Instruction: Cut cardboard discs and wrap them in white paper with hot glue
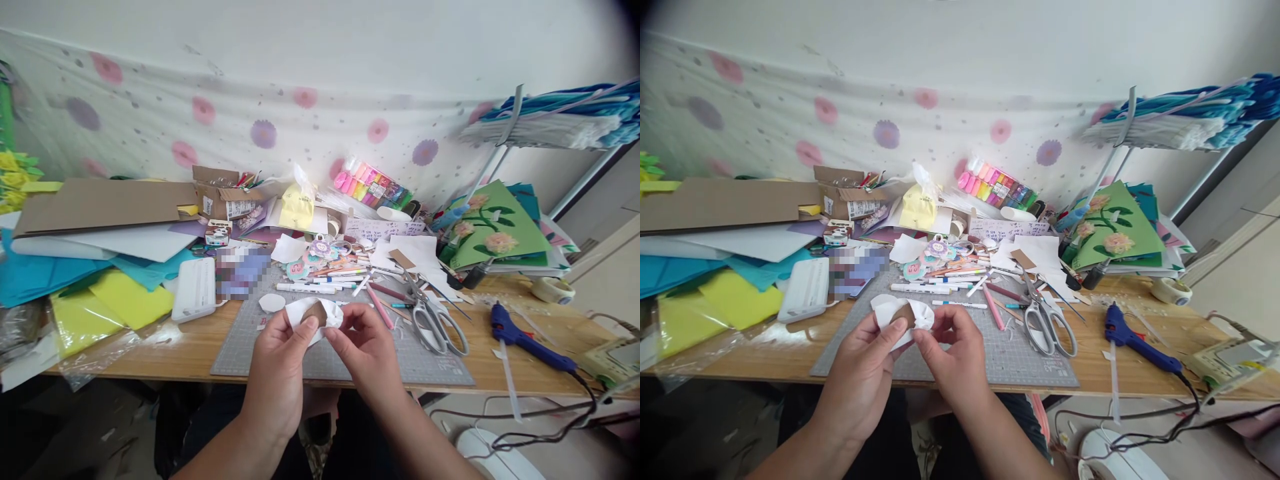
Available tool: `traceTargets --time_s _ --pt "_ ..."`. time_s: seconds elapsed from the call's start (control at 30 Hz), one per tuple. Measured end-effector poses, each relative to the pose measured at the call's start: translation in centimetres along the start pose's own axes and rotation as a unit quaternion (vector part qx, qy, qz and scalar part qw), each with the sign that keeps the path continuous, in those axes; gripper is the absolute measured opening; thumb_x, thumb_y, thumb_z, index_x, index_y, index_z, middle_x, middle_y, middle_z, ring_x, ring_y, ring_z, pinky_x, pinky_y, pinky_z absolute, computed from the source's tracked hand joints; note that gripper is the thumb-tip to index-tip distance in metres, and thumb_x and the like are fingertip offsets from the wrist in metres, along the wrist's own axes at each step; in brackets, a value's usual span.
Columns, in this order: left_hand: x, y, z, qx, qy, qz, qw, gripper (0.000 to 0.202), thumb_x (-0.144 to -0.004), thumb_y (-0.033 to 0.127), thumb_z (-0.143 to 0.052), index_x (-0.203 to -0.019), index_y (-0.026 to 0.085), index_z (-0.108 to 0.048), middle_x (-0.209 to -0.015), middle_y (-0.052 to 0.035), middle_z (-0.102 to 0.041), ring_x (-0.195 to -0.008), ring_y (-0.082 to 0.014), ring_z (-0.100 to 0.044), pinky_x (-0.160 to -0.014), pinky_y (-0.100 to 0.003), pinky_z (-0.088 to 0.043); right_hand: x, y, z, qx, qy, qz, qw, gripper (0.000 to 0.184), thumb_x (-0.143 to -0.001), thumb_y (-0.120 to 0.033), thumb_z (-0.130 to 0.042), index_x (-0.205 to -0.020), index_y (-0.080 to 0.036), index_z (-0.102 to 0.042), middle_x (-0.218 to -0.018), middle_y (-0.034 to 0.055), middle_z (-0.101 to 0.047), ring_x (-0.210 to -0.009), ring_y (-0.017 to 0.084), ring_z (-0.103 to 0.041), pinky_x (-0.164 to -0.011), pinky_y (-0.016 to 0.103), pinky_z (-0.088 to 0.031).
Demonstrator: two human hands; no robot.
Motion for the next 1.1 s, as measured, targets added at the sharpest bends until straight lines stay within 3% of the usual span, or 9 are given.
traceTargets --time_s 0.07,0.3,0.43,0.53,0.67,0.83,1.0,1.1 --pt "0.1 -0.1 -0.1 -0.016 -0.014 0.000 1.000 0.017 -0.076 0.027 -0.071 -0.090 0.016 -0.070 -0.087 -0.0031 -0.071 -0.085 -0.0187 -0.064 -0.078 -0.030 -0.050 -0.2 -0.6 0.3 -0.025 0.000 0.009 1.000 0.020 -0.070 -0.020 -0.075 -0.086 -0.022 -0.061 -0.073 -0.0036 -0.058 -0.067 0.012 -0.054 -0.061 0.023 -0.046" --pt "0.0 0.0 0.3 -0.101 -0.034 -0.016 0.994 0.025 -0.075 0.030 -0.072 -0.094 0.014 -0.070 -0.089 -0.0059 -0.071 -0.084 -0.0204 -0.063 -0.076 -0.031 -0.051 -0.3 0.5 -0.3 -0.129 -0.018 -0.062 0.989 0.018 -0.070 -0.022 -0.078 -0.070 -0.020 -0.060 -0.061 -0.0053 -0.060 -0.056 0.010 -0.056 -0.056 0.021 -0.046" --pt "-0.2 0.5 0.5 -0.115 -0.038 -0.013 0.993 0.023 -0.076 0.030 -0.071 -0.092 0.014 -0.069 -0.085 -0.0057 -0.071 -0.083 -0.0210 -0.063 -0.074 -0.032 -0.052 -0.1 0.0 -0.7 -0.104 -0.095 -0.061 0.988 0.024 -0.067 -0.026 -0.081 -0.086 -0.021 -0.069 -0.078 -0.0007 -0.065 -0.072 0.014 -0.059 -0.064 0.024 -0.049" --pt "-0.2 0.8 0.2 -0.096 -0.053 -0.004 0.994 0.020 -0.076 0.029 -0.070 -0.090 0.015 -0.069 -0.086 -0.0060 -0.071 -0.083 -0.0216 -0.064 -0.075 -0.034 -0.052 0.1 0.1 -0.7 -0.138 -0.131 -0.086 0.978 0.028 -0.077 -0.039 -0.073 -0.097 -0.020 -0.071 -0.082 0.0027 -0.068 -0.071 0.015 -0.062 -0.066 0.028 -0.051" --pt "-0.1 0.7 -0.3 -0.119 -0.080 0.003 0.990 0.018 -0.077 0.030 -0.069 -0.087 0.015 -0.069 -0.083 -0.0053 -0.071 -0.080 -0.0210 -0.063 -0.073 -0.033 -0.052 0.0 1.0 -0.2 -0.150 -0.088 -0.118 0.978 0.017 -0.075 -0.035 -0.075 -0.074 -0.019 -0.070 -0.064 -0.0006 -0.067 -0.057 0.012 -0.060 -0.059 0.025 -0.049" --pt "-0.3 0.8 0.2 -0.201 -0.076 -0.022 0.976 0.017 -0.077 0.033 -0.068 -0.080 0.017 -0.066 -0.074 -0.0015 -0.067 -0.072 -0.0179 -0.060 -0.066 -0.027 -0.047 -0.2 1.3 -0.1 -0.132 -0.059 -0.121 0.982 0.024 -0.065 -0.030 -0.082 -0.062 -0.018 -0.062 -0.057 -0.0029 -0.064 -0.054 0.012 -0.058 -0.055 0.024 -0.047" --pt "-0.5 1.1 0.0 -0.256 -0.110 -0.026 0.960 0.017 -0.079 0.034 -0.066 -0.080 0.017 -0.065 -0.073 -0.0014 -0.066 -0.070 -0.0167 -0.058 -0.062 -0.025 -0.045 -0.4 0.3 -0.1 -0.105 -0.111 -0.097 0.983 0.018 -0.077 -0.036 -0.073 -0.082 -0.019 -0.073 -0.070 0.0000 -0.067 -0.062 0.012 -0.056 -0.059 0.024 -0.046" --pt "-0.5 1.1 -0.5 -0.265 -0.138 -0.012 0.954 0.016 -0.080 0.032 -0.065 -0.084 0.016 -0.066 -0.077 -0.0035 -0.068 -0.072 -0.0187 -0.061 -0.065 -0.027 -0.047 -0.6 0.1 0.2 -0.104 -0.106 -0.102 0.984 0.020 -0.081 -0.038 -0.068 -0.088 -0.021 -0.076 -0.071 0.0006 -0.067 -0.062 0.012 -0.054 -0.058 0.024 -0.045"
Point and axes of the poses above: each hand's wrist, its own x-axis away from the middle knuckle, its own z-axis out of the back of the hand, y = z × x, the point moved 9 cm from there along -x, towards the middle knuckle
